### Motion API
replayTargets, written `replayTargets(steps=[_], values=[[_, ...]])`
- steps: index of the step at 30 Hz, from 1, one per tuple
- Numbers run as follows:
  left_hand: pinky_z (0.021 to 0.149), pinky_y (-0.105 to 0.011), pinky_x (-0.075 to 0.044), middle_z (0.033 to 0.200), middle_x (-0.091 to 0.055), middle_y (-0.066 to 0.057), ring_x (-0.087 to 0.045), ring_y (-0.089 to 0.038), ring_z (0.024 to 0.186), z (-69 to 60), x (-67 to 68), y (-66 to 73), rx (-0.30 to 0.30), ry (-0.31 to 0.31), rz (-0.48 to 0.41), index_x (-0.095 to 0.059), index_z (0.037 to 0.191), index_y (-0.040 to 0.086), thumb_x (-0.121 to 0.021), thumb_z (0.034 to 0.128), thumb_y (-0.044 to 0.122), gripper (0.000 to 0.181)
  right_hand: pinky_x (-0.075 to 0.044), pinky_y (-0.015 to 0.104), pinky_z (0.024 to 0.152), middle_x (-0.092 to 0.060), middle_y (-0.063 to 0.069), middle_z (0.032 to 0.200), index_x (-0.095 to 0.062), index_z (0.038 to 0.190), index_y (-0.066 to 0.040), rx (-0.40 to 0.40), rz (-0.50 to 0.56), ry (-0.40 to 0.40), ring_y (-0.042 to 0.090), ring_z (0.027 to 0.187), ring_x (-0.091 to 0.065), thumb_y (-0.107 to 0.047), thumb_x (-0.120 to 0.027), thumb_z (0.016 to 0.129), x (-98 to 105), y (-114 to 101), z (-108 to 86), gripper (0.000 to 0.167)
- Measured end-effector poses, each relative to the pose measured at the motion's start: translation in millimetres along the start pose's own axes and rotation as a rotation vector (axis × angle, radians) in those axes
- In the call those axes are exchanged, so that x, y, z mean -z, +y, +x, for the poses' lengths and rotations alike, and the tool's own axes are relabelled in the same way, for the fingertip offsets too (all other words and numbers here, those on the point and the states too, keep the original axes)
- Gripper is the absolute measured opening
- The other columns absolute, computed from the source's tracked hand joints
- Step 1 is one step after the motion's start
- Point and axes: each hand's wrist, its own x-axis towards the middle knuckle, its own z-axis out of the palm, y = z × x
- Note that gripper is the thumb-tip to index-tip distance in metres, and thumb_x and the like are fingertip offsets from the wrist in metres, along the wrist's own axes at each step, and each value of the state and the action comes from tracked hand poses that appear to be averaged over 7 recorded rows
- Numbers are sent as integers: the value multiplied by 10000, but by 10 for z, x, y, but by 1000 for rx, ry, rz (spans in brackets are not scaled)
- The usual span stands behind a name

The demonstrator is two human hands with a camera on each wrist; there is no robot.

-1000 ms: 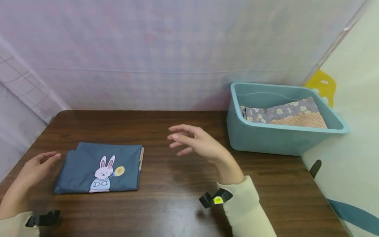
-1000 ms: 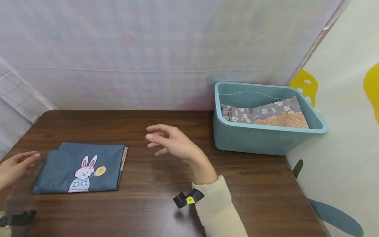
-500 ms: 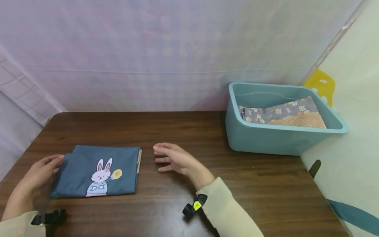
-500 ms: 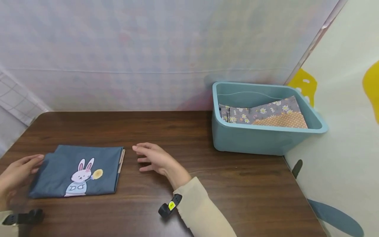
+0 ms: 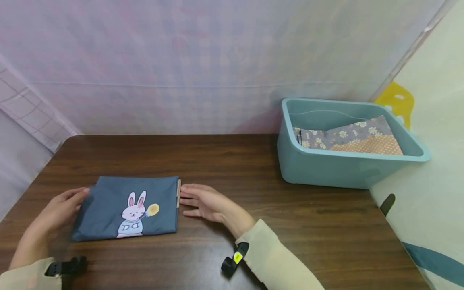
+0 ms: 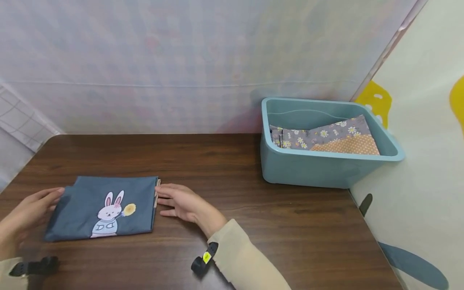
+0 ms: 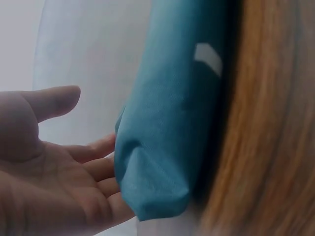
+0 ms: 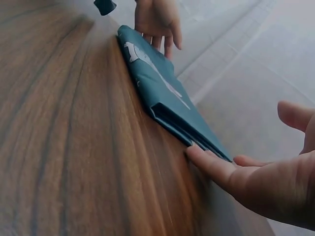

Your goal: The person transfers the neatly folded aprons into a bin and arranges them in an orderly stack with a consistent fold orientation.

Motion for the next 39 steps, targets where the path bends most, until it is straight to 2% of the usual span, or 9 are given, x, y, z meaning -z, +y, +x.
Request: replayTargets(steps=[4,8,11,16,20,24,28,33,39], values=[[1129,-732,-282,1577,-56,-447,-153,-644,1436,17,-31,42,-2,12,10,-40,1557,-138,-201,1081,508,818,-420,583,1143,-437,215,1542,-388,1493,-3,1,-1,14,372,1449,-429,-240,-506,1058,40,-17,0,509],[1131,-722,-295,1575,-85,-448,-177,-634,1438,44,-73,84,-15,-3,20,-41,1556,-141,-192,1081,510,821,-442,576,1126,-447,224,1527,-408,1471,-7,8,-27,32,372,1432,-448,-250,-493,1061,111,-50,-1,484],[1143,-705,-304,1576,-99,-449,-188,-618,1450,89,-130,153,-43,-27,5,-38,1559,-141,-189,1085,502,813,-463,563,1105,-466,217,1504,-412,1465,-22,20,-57,79,364,1405,-472,-276,-508,1053,180,-97,-9,493],[1159,-696,-291,1581,-74,-451,-163,-597,1473,186,-241,295,-68,-69,-75,-25,1561,-138,-211,1095,460,780,-486,529,1081,-507,207,1464,-419,1465,-38,31,-94,171,352,1361,-512,-311,-545,1035,289,-179,-29,524],[1166,-692,-287,1591,-82,-437,-171,-581,1482,261,-345,428,-76,-77,-91,-43,1566,-130,-226,1096,452,770,-492,503,1072,-517,206,1465,-406,1489,-34,37,-142,218,349,1354,-524,-321,-549,1034,375,-243,-54,556],[1178,-672,-291,1606,-94,-415,-190,-549,1490,347,-478,593,-77,-84,-126,-48,1575,-112,-243,1096,446,761,-516,490,1055,-516,206,1484,-312,1557,-36,59,-221,277,350,1361,-528,-349,-559,1033,495,-315,-89,658],[1192,-646,-295,1624,-98,-386,-193,-514,1501,471,-620,770,-75,-93,-165,-34,1586,-90,-257,1094,450,763,-571,453,983,-527,220,1477,-232,1590,-37,82,-287,356,347,1342,-555,-363,-569,1030,650,-383,-114,730],[1195,-608,-325,1621,-153,-367,-237,-472,1490,592,-773,928,-64,-86,-170,-39,1579,-104,-276,1090,453,779,-591,410,941,-540,231,1455,-242,1579,-11,112,-282,422,343,1313,-576,-348,-580,1025,824,-435,-135,731],[1199,-599,-319,1623,-130,-375,-196,-487,1519,639,-869,1020,-65,-108,-143,-37,1570,-122,-290,1097,426,767,-568,436,991,-515,236,1462,-312,1552,-5,120,-252,422,331,1284,-578,-338,-565,1030,962,-471,-176,668]])
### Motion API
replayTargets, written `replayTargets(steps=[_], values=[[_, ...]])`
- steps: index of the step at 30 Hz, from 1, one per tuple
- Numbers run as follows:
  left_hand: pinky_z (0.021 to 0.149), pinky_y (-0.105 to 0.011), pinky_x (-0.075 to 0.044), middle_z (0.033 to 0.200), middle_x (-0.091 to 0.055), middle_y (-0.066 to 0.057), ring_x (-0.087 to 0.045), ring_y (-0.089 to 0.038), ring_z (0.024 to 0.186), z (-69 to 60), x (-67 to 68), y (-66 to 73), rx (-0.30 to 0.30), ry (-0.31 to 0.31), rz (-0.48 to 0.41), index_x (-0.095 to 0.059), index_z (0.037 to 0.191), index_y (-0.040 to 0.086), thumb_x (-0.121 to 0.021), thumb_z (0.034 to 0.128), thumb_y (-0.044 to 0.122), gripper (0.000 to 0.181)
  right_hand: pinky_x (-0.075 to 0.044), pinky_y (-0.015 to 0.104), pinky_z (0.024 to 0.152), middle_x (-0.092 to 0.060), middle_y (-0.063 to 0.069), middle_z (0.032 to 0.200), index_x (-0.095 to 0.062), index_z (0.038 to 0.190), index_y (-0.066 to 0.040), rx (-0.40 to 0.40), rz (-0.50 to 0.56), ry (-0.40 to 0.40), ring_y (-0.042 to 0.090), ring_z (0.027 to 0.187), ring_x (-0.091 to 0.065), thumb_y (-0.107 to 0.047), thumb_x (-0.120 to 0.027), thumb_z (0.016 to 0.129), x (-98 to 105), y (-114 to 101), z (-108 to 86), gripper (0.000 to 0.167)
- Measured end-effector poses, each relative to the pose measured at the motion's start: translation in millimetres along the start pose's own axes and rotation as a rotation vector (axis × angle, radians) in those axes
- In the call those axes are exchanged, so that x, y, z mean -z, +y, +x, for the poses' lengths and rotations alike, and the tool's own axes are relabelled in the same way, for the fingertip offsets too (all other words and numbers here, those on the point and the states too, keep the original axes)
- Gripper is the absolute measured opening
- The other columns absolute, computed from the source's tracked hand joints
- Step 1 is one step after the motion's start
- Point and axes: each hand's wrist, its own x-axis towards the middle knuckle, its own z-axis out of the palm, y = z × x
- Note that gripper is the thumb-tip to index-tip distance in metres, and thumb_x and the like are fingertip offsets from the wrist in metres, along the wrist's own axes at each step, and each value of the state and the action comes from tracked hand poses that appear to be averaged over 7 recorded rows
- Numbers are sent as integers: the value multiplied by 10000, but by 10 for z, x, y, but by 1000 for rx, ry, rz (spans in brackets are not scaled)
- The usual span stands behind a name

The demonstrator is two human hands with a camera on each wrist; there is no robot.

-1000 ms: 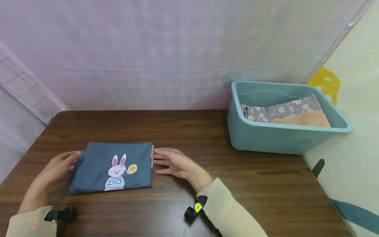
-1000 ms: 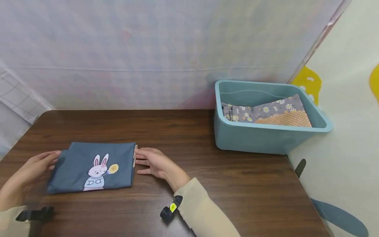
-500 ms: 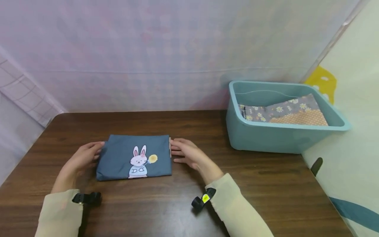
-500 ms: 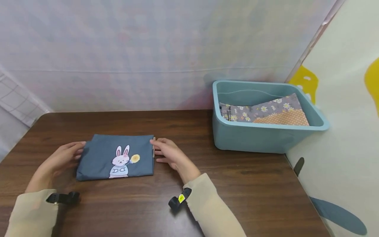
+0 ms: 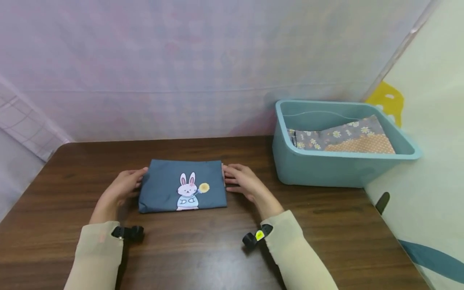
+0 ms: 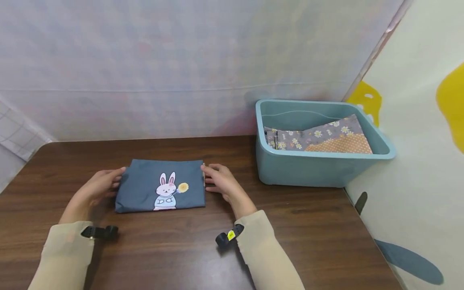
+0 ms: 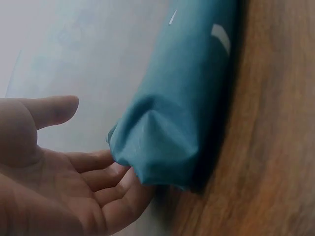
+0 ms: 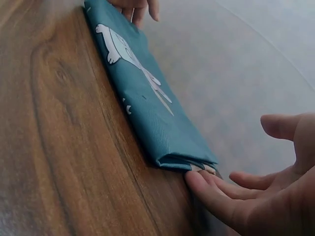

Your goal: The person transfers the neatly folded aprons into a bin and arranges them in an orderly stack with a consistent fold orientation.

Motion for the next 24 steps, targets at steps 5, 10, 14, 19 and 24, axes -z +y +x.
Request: replayTargets(steps=[5,10,14,19,24], values=[[1222,-591,-284,1633,-113,-341,-202,-456,1509,-10,-18,12,-1,-20,-24,-43,1571,-120,-297,1098,420,761,-546,473,1026,-491,221,1461,-378,1514,-5,-30,60,-2,289,1216,-569,-329,-548,1040,17,-29,2,599],[1191,-498,-328,1479,-240,-213,-304,-297,1300,-5,-40,24,5,-21,-175,-121,1564,-94,-319,1097,377,692,-502,506,1075,-514,210,1444,-410,1492,14,-51,135,-3,275,1205,-550,-312,-551,1038,10,-33,27,576],[1259,-523,-202,1624,-74,-242,-155,-344,1498,10,-58,8,-17,-73,-339,-102,1567,-68,-309,1099,276,616,-547,429,973,-622,135,1328,-497,1427,-13,-62,200,41,206,1090,-598,-282,-596,1016,17,-11,57,501],[1287,-553,-94,1691,130,-192,15,-373,1566,29,-76,-4,-34,-99,-368,53,1601,-32,-323,1097,230,681,-539,372,933,-654,72,1269,-568,1380,-62,-77,255,50,180,1073,-602,-262,-607,1006,52,1,67,426],[1293,-546,-21,1692,171,-154,98,-378,1571,8,-58,12,-69,-131,-327,161,1596,58,-365,1083,164,742,-501,422,1034,-617,54,1259,-572,1403,-78,-80,275,-2,222,1195,-571,-253,-591,1013,61,-3,66,428]])
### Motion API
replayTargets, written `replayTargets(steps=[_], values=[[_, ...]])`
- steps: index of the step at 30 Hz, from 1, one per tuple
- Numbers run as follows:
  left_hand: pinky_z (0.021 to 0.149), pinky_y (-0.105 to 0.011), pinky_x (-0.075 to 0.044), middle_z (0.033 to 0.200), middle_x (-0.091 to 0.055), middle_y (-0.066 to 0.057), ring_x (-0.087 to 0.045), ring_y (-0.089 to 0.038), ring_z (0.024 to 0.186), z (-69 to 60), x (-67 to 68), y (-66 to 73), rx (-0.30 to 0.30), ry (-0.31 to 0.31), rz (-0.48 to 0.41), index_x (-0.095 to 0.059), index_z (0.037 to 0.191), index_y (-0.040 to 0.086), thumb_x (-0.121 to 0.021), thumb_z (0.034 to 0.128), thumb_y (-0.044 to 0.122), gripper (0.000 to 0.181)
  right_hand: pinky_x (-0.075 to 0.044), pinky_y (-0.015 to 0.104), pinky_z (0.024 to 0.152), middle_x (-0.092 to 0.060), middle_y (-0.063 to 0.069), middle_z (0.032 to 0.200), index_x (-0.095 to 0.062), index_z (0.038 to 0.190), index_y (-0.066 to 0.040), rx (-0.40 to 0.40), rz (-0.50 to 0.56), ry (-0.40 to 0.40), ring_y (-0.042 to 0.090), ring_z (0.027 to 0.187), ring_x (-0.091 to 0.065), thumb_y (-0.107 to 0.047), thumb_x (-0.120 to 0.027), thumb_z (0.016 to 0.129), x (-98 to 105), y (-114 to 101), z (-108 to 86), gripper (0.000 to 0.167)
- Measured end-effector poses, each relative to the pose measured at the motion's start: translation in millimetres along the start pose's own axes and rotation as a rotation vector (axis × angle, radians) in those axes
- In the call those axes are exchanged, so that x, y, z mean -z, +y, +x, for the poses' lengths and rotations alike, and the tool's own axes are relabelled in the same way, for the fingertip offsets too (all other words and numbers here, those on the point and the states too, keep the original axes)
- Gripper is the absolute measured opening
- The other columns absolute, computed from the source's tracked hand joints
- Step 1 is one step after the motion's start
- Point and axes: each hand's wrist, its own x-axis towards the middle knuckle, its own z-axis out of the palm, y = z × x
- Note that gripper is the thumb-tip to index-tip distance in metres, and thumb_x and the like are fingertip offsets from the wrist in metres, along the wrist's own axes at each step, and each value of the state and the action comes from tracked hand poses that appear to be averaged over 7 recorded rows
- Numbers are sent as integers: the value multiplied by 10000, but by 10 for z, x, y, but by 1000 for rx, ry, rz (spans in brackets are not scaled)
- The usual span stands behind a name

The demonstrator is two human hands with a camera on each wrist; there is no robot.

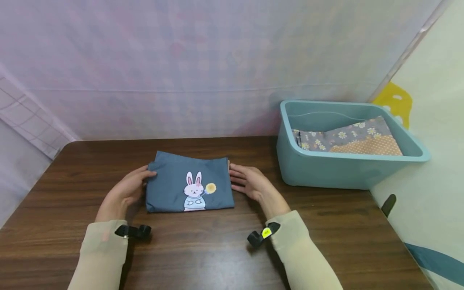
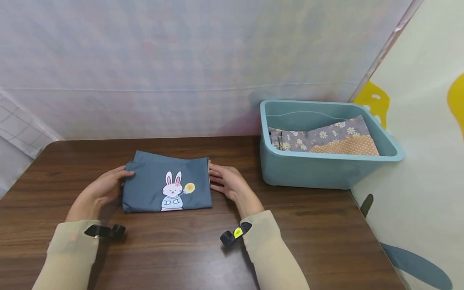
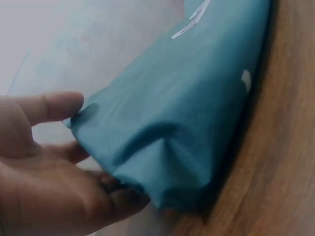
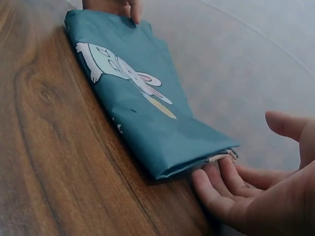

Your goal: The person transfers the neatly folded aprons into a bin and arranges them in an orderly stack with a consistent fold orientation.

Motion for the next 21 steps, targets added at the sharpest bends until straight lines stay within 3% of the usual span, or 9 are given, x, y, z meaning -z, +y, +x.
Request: replayTargets(steps=[4,8,11,15,18,21], values=[[1264,-633,-50,1676,226,-161,137,-428,1558,-11,23,8,-13,-99,62,237,1580,123,-394,1080,170,807,-485,446,1038,-583,30,1237,-553,1405,-95,-8,-5,-54,241,1246,-535,-262,-571,1025,12,-1,-5,416],[1224,-687,-152,1675,215,-193,75,-461,1557,-12,33,-2,-22,-176,65,277,1570,141,-372,1090,182,807,-494,447,958,-520,53,1360,-474,1488,-157,-17,-41,-134,268,1278,-491,-266,-543,1032,21,-15,-33,474],[1189,-642,-272,1686,142,-223,6,-452,1559,-9,40,-12,-27,-191,68,236,1582,93,-346,1101,206,764,-520,447,898,-464,92,1457,-392,1545,-208,-31,-68,-199,306,1263,-506,-249,-522,1036,22,-19,-55,527],[1069,-463,-447,1681,9,-277,-98,-439,1541,-4,51,-22,-34,-194,95,100,1592,-37,-327,1107,233,701,-564,425,838,-463,116,1461,-347,1564,-233,-38,-73,-240,299,1188,-568,-216,-530,1032,22,2,-58,563],[1014,-394,-484,1670,-46,-302,-141,-441,1529,-2,57,-28,-39,-192,114,37,1584,-86,-334,1107,243,687,-579,399,808,-499,98,1389,-351,1563,-217,-26,-53,-227,256,1127,-597,-189,-549,1018,25,17,-46,580],[1071,-458,-462,1671,-53,-299,-151,-451,1533,-1,55,-29,-45,-180,119,52,1590,-65,-357,1105,241,704,-584,377,783,-539,68,1290,-354,1563,-178,-6,-43,-208,221,1062,-617,-157,-545,1015,26,20,-34,580]])
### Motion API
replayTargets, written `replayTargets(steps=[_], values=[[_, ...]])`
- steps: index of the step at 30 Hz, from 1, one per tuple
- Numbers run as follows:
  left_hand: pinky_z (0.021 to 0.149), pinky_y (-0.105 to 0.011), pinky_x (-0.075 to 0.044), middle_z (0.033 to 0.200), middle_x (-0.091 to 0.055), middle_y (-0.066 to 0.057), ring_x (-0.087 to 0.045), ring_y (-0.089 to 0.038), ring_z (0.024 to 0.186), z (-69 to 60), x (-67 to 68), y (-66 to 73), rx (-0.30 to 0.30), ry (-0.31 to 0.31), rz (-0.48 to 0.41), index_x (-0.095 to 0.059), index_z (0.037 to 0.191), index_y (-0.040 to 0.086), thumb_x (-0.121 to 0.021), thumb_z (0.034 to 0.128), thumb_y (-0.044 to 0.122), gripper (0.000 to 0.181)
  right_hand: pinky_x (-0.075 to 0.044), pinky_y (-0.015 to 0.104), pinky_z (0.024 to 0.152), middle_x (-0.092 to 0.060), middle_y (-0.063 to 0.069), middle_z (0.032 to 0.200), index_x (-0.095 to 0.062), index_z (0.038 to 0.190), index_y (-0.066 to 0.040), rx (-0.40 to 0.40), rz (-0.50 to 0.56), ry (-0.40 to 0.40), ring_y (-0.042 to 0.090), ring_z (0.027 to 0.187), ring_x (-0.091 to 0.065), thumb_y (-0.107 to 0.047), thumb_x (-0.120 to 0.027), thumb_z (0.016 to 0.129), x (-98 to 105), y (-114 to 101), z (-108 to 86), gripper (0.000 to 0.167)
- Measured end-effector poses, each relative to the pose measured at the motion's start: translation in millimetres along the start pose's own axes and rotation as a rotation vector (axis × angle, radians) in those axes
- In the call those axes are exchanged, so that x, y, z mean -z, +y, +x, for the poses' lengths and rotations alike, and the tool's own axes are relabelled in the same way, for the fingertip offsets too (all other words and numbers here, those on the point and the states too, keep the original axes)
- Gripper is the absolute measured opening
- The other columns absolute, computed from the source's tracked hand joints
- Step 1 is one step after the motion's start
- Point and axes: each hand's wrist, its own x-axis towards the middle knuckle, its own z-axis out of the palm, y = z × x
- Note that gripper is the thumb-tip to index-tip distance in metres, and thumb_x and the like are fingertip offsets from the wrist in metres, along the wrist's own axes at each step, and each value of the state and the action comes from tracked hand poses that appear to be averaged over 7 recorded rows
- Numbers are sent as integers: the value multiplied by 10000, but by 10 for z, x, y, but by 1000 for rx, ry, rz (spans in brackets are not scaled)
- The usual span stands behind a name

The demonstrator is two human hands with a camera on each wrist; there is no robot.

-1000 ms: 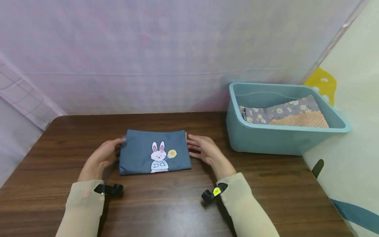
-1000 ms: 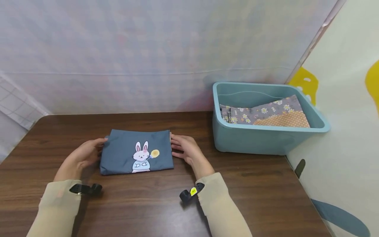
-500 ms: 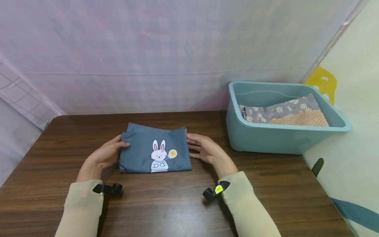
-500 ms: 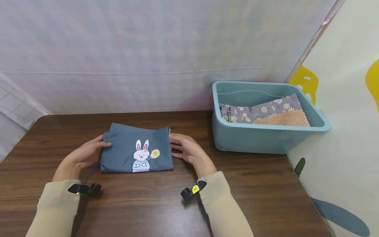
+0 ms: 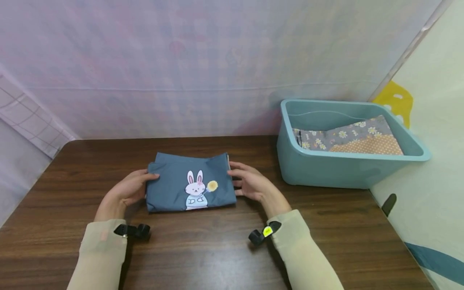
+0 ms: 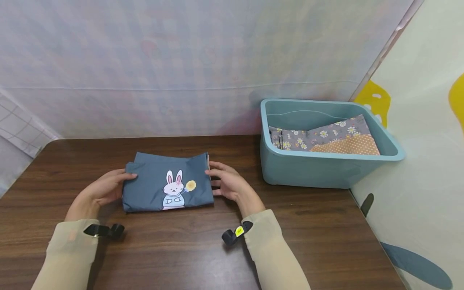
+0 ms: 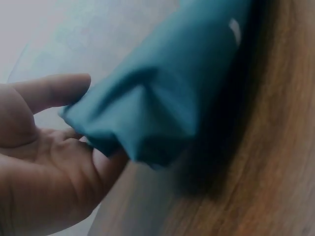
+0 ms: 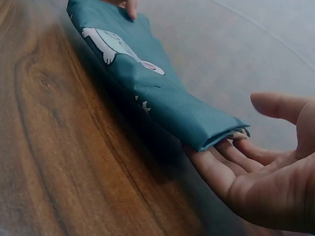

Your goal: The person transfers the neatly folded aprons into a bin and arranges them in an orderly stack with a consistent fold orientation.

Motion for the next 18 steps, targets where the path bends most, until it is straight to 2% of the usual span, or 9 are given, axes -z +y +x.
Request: replayTargets(steps=[4,8,11,14,18], values=[[1166,-572,-367,1672,-66,-298,-169,-471,1534,-72,-58,47,-10,55,18,58,1597,-41,-382,1106,248,720,-587,361,763,-588,40,1179,-377,1549,-153,21,-5,18,183,991,-636,-112,-555,1007,-13,-23,-44,572],[1225,-596,-271,1677,-75,-282,-157,-460,1543,-100,-105,66,-28,103,17,11,1601,-44,-420,1099,273,733,-586,349,763,-614,56,1181,-359,1550,-123,59,-48,43,167,994,-640,-82,-557,996,-43,-54,-84,589],[1238,-602,-235,1680,-65,-277,-133,-461,1549,-125,-127,77,-38,107,21,5,1602,-41,-442,1093,303,760,-592,350,767,-618,66,1192,-352,1549,-114,68,-74,66,165,1011,-638,-66,-558,989,-60,-66,-132,599],[1217,-579,-297,1681,-76,-274,-146,-462,1546,-150,-127,94,-48,92,43,1,1604,-33,-440,1093,330,767,-599,357,765,-624,56,1161,-354,1545,-109,61,-86,69,165,1001,-643,-53,-559,983,-55,-80,-183,601],[1066,-365,-492,1671,-147,-271,-303,-400,1500,-155,-145,159,-62,69,61,-27,1611,-20,-443,1091,350,762,-603,356,743,-644,33,1087,-342,1544,-84,86,-112,56,150,961,-658,-39,-544,981,-13,-156,-272,600]])
